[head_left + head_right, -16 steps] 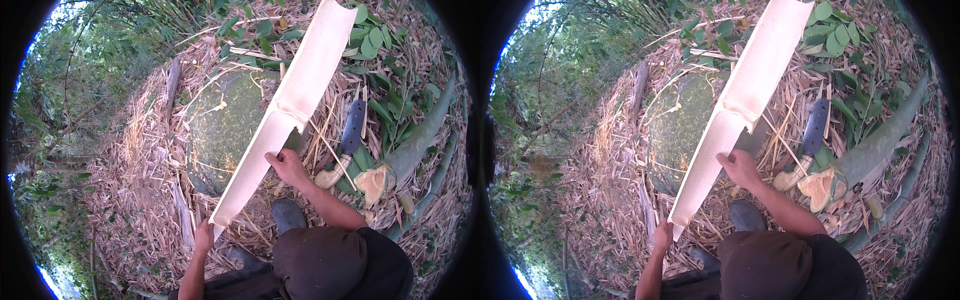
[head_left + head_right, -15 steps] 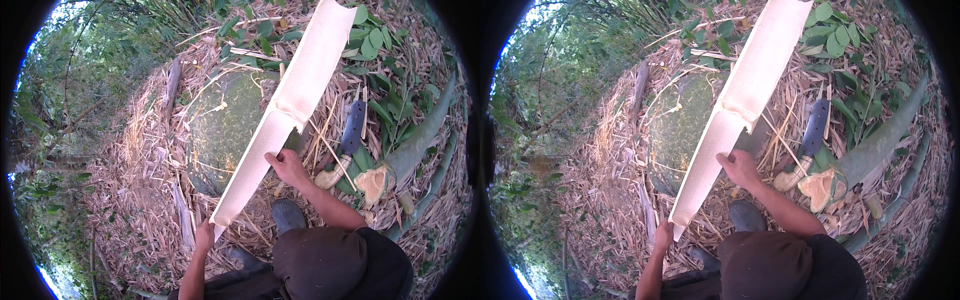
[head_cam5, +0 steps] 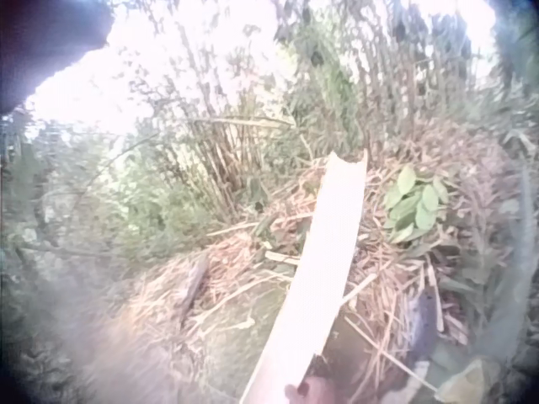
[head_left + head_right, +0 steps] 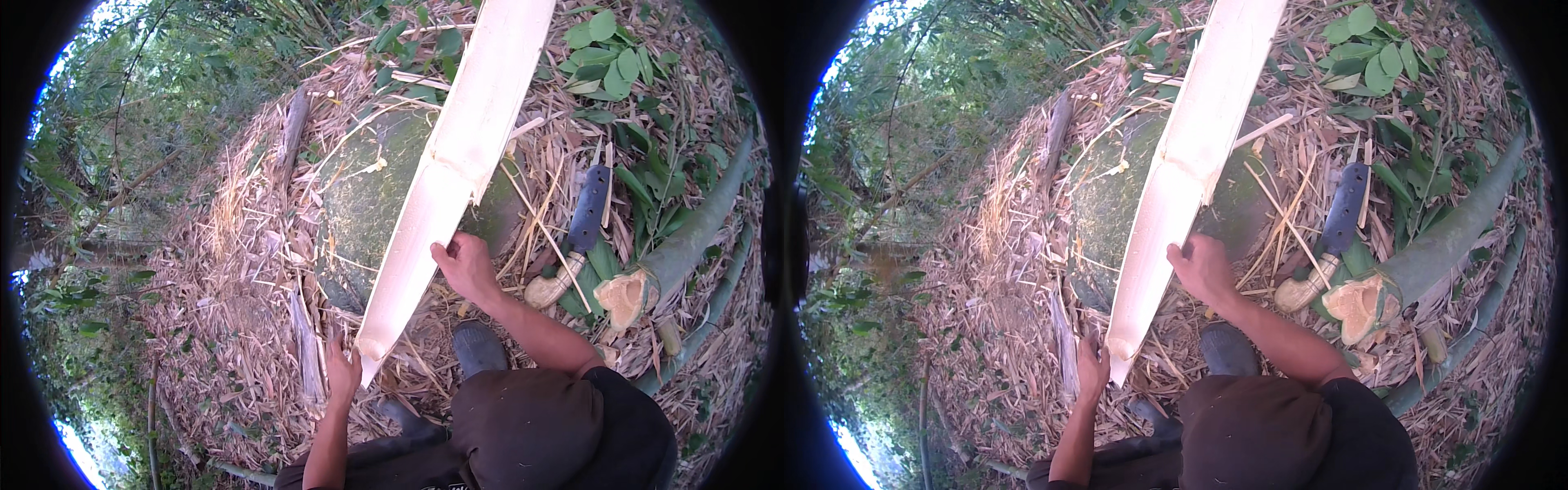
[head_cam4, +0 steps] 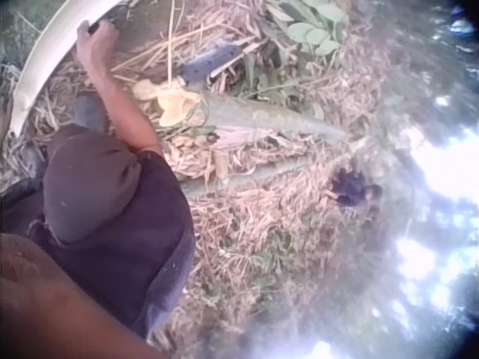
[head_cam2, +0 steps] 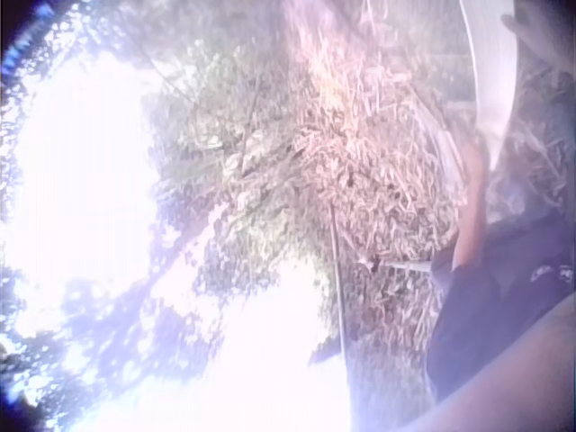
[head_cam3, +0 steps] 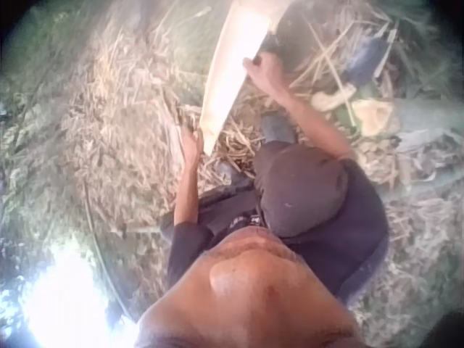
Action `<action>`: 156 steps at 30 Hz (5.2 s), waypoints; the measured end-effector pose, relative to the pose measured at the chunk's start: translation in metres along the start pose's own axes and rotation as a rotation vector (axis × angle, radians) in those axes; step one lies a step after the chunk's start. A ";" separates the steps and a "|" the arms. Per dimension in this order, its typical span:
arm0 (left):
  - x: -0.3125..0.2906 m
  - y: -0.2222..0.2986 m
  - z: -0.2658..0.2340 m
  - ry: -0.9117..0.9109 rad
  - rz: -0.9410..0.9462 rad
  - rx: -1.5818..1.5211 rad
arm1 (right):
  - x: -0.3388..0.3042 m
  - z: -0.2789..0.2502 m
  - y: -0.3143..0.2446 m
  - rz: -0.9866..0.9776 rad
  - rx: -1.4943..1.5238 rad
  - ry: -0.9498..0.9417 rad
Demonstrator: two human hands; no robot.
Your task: The person sits on the ground in a bamboo grove and uses a large knife to split a long bamboo stalk. They hold the stalk steady with one hand and use the knife to drive a split down the length of the bamboo, separating it into thinner strips.
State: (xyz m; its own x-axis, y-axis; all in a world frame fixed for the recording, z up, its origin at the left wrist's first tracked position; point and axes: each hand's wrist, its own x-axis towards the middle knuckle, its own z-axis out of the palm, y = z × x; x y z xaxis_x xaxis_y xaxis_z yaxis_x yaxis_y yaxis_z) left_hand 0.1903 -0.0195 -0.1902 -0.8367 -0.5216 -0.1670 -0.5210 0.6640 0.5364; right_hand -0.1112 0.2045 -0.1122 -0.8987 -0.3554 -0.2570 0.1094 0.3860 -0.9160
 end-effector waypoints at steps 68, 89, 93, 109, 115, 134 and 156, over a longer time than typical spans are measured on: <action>0.099 0.083 -0.043 0.220 -0.031 -0.179 | -0.007 0.017 0.023 0.094 0.240 -0.442; 0.114 0.042 -0.021 0.074 -0.076 -0.256 | -0.008 0.018 0.047 0.110 0.155 -0.434; 0.118 0.040 -0.020 0.126 -0.048 -0.237 | -0.009 0.015 0.054 0.121 0.160 -0.448; 0.105 0.070 -0.062 0.122 -0.298 -0.018 | -0.012 0.013 0.061 0.168 0.200 -0.515; 0.057 0.038 -0.077 0.309 -0.231 -0.049 | -0.014 0.015 0.068 0.208 0.269 -0.505; -0.006 0.033 -0.024 0.135 -0.210 0.023 | -0.063 -0.099 0.138 -0.244 -0.396 0.556; 0.010 0.035 -0.107 0.449 -0.078 0.514 | -0.075 -0.136 0.177 0.058 -0.577 0.825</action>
State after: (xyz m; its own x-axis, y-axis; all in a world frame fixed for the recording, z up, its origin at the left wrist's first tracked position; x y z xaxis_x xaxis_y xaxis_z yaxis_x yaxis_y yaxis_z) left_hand 0.1816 -0.0592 -0.0844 -0.7003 -0.6761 0.2290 -0.6836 0.7276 0.0573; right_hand -0.0825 0.4149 -0.2129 -0.9357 0.2928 0.1969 0.1363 0.8147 -0.5636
